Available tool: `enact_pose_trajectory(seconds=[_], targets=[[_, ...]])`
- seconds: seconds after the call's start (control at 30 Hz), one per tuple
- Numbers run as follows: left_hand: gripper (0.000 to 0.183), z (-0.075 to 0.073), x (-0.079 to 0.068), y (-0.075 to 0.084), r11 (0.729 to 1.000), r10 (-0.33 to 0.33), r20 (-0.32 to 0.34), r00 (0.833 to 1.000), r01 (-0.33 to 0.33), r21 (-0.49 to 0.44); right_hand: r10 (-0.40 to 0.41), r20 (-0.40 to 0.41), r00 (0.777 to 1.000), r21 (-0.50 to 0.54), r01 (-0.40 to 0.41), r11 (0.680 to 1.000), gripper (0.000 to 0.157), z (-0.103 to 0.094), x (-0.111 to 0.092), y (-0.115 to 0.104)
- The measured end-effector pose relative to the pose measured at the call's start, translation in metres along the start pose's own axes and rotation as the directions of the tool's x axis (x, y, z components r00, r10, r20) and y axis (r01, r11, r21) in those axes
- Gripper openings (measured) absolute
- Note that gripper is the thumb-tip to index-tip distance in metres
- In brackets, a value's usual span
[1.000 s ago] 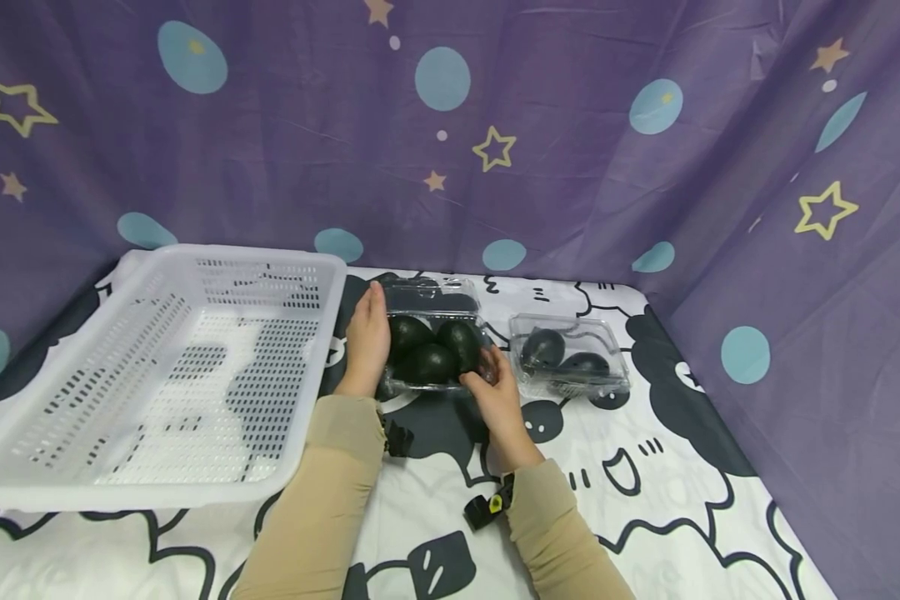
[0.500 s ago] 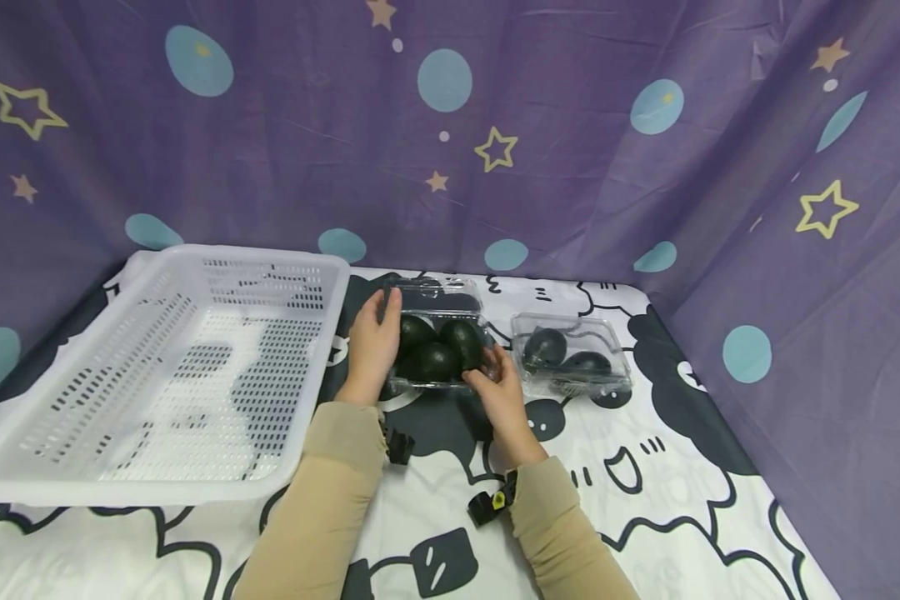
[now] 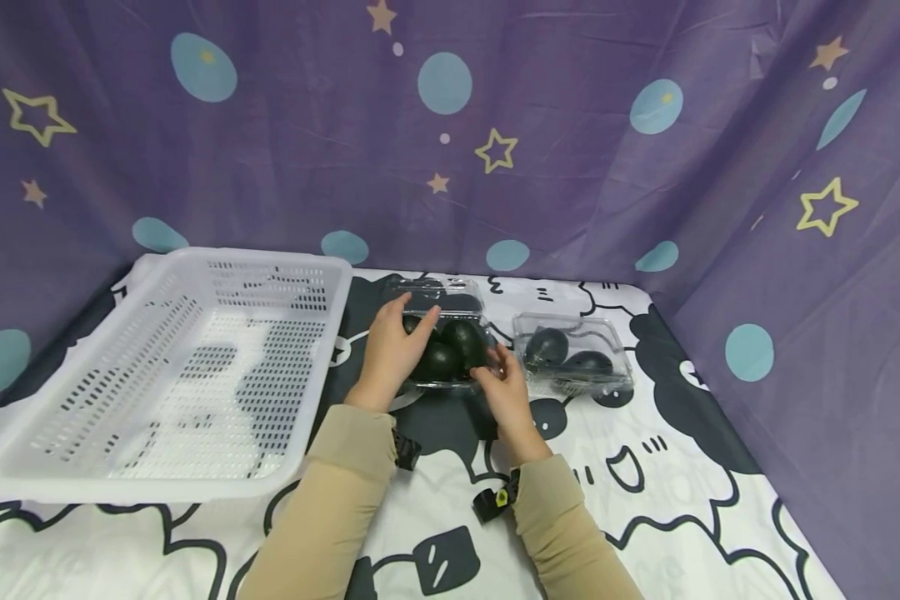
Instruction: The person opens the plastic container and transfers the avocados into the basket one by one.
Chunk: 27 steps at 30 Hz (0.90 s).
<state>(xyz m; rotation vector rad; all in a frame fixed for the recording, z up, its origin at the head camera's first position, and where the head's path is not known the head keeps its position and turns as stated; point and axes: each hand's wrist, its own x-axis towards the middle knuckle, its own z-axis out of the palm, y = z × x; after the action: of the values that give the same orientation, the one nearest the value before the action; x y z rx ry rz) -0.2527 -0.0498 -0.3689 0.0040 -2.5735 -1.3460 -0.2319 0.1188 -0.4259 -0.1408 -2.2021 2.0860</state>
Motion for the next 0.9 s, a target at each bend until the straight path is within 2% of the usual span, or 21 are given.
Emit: enact_pose_trajectory(seconds=[0.27,0.43,0.5,0.67,0.9], targets=[[0.081,0.000,-0.006,0.009,0.991,-0.005,0.103,0.995,-0.009,0.134,0.001,0.005,1.000,-0.032,-0.001,0.999,0.068,-0.001,-0.001,-0.001],[0.084,0.000,-0.010,0.011,0.973,0.002,0.140,0.990,-0.034,0.229,-0.011,-0.008,1.000,-0.055,0.011,0.998,0.067,0.000,-0.002,-0.002],[0.084,0.000,-0.011,0.012,0.959,0.019,0.151,0.988,-0.061,0.277,-0.011,-0.007,1.000,-0.063,0.011,0.998,0.067,0.000,-0.002,-0.001],[0.082,0.001,-0.016,0.015,0.903,0.042,0.182,0.982,-0.115,0.414,-0.007,-0.003,1.000,-0.076,0.006,0.997,0.067,-0.001,-0.002,-0.003],[0.074,0.006,-0.023,0.018,0.837,0.027,0.192,0.981,-0.128,0.533,-0.009,-0.004,1.000,-0.083,0.008,0.997,0.068,-0.001,-0.003,-0.002]])
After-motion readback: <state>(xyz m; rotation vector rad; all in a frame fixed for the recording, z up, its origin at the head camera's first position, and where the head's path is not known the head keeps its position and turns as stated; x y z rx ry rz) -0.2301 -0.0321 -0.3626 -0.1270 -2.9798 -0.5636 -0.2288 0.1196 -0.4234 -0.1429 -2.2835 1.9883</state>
